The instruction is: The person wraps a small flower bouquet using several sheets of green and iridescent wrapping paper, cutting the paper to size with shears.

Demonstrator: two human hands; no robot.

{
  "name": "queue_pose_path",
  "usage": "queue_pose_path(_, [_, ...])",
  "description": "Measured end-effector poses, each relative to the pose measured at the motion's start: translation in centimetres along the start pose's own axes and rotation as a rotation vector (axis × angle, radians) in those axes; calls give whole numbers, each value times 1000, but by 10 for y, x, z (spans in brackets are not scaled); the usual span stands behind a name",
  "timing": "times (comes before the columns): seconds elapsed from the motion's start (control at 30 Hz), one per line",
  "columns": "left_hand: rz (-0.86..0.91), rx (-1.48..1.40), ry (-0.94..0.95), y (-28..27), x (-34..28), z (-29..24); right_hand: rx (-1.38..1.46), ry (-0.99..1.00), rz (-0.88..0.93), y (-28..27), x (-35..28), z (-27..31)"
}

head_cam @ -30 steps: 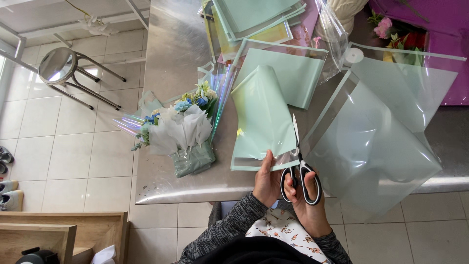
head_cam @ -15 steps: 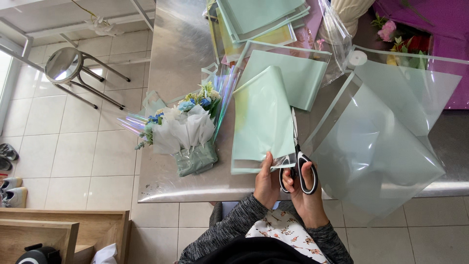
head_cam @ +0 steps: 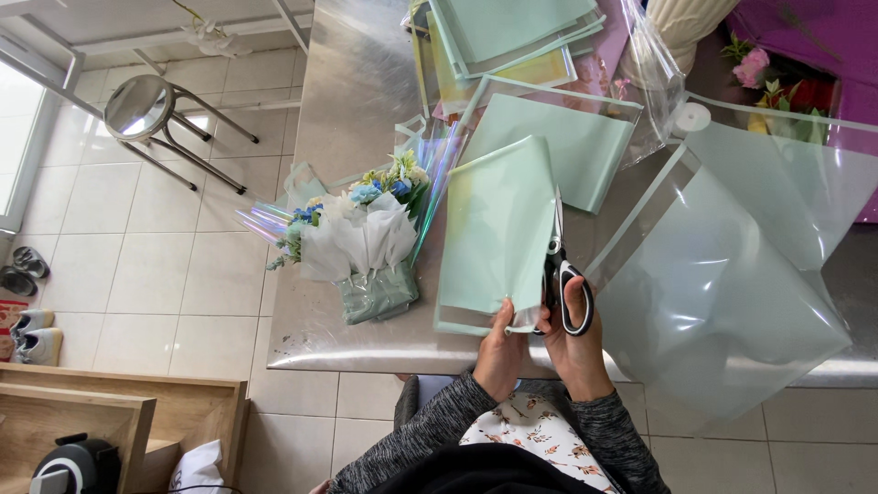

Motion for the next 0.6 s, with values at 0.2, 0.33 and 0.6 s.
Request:
queue_pose_path(0.2, [-157,-63,-62,-51,-18,45,-40,-29,-16,21,12,33])
queue_pose_path(0.33, [-110,-93,28,-88,-30,51,-11,-92,48,13,35,42])
queue_pose_path(0.6, [-71,588,326,-102,-87,-52,-1416,-166,19,-4,51,79])
Point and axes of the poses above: each hand's wrist, its own x-axis towards the middle knuckle, its own y-axis out of the palm, z = x × y, the point moved 7 cm from there along x, towards the middle knuckle, and after that the axes turned 6 degrees about z, right-handed, at the moved point
